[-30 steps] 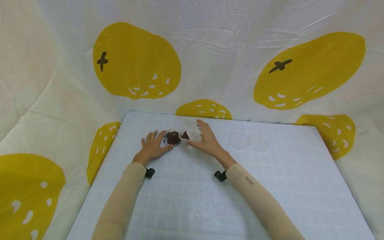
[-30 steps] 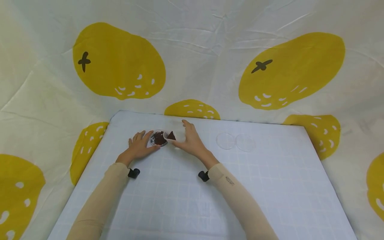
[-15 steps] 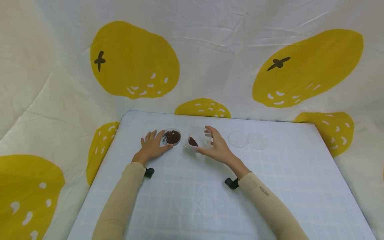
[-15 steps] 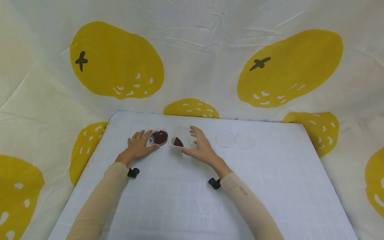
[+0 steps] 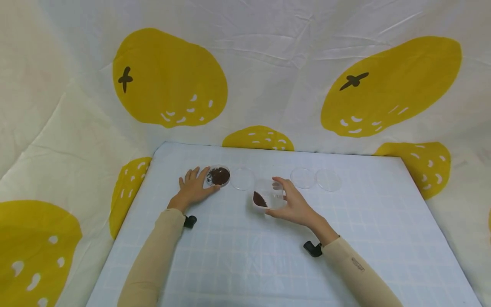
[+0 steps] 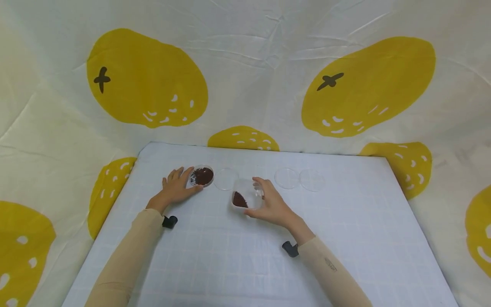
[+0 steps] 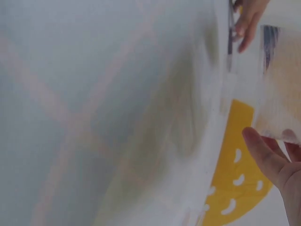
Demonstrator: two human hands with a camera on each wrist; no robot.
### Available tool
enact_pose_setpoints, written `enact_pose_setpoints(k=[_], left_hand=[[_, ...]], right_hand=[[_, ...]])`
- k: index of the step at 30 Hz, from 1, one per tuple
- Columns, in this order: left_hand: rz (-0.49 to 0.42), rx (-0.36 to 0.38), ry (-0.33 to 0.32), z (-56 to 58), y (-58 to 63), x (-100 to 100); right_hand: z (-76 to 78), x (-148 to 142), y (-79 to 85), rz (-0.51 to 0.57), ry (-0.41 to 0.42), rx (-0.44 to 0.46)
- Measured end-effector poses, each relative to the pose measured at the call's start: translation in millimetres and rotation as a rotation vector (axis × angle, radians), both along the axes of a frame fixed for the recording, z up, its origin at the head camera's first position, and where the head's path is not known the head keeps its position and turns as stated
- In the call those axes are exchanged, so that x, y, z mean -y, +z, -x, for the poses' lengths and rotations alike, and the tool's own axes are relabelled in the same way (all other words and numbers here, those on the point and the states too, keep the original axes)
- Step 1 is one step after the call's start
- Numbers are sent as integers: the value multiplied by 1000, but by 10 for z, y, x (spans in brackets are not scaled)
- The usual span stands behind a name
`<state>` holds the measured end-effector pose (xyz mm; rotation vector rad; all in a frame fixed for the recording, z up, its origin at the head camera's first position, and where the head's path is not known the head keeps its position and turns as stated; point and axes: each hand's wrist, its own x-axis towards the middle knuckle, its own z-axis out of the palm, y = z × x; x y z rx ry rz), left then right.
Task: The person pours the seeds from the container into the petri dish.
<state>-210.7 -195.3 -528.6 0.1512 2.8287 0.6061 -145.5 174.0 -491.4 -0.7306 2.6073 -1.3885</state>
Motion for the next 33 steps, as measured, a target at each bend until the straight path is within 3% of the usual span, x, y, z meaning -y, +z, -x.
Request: enact_pose_setpoints(k=[7,33], left_hand=[[-3,-1,4,-23,28,5],[-8,-3,-8,27,-39,22]], right_hand=[[-104,-73,-124,-9,68,-17],[-103,-10,-296,-111,46,36]])
